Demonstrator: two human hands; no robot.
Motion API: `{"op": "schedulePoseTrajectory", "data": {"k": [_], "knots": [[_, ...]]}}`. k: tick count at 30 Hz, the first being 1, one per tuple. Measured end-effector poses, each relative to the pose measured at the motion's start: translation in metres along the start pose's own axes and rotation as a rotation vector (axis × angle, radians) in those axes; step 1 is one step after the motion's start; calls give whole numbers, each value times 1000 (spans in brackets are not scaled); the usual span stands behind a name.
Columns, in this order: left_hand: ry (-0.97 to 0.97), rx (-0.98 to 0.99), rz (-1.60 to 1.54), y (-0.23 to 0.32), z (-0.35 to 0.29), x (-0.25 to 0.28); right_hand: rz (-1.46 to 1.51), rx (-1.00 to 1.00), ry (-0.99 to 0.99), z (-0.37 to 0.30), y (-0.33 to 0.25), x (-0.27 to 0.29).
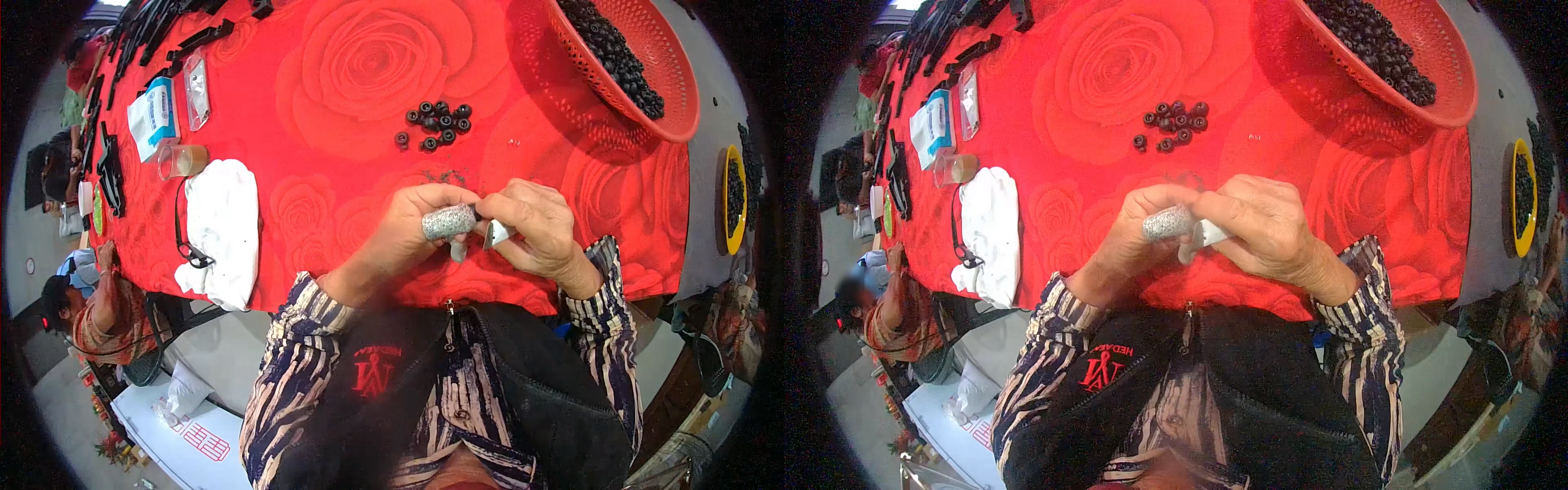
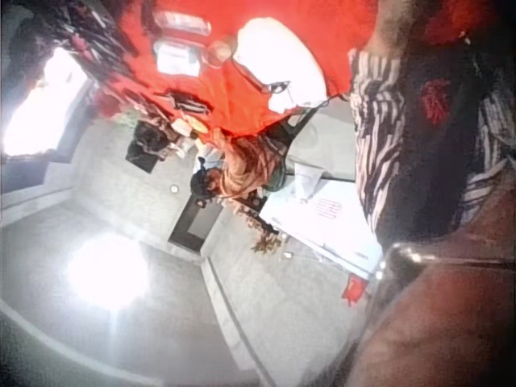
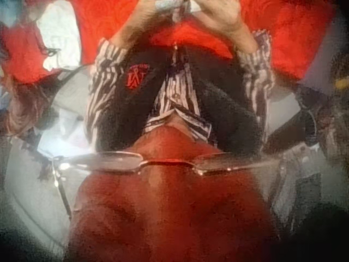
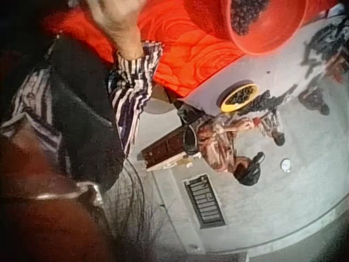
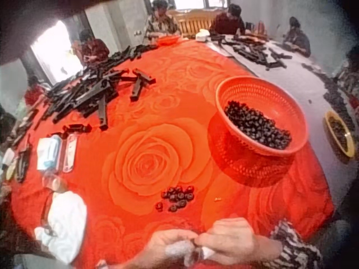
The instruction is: The person trims small black rubber pieces one by one, scraping excess material from their edges with a handheld blade and setting them down on the table.
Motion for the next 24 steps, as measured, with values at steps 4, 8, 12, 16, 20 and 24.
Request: {"op": "schedulePoseTrajectory", "data": {"k": [4, 8, 12, 16, 20, 24], "knots": [[46, 21, 60, -1, -1, -2, 5, -7, -13, -2, -2, 0], [81, 4, 102, 1, -2, -4, 13, 6, -9, -1, -3, 3], [144, 18, 133, 3, -5, -2, 123, -216, -114, 9, 0, 10], [93, -84, 271, 10, 0, -3, 129, -373, -119, 2, 11, 8], [84, -157, 443, 15, -3, -3, 56, -369, -146, 3, 11, 3], [58, -161, 433, 13, 1, -4, 52, -399, -133, 0, 14, 3]]}}
Point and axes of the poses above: each hand's wrist, its own z-axis towards the middle knuckle, its own x-axis out of the back of the hand, y = z × x, the point moved 5 cm from there along z, towards the middle knuckle, and after that the axes turned 3 degrees about -x, right-handed, at the moved point
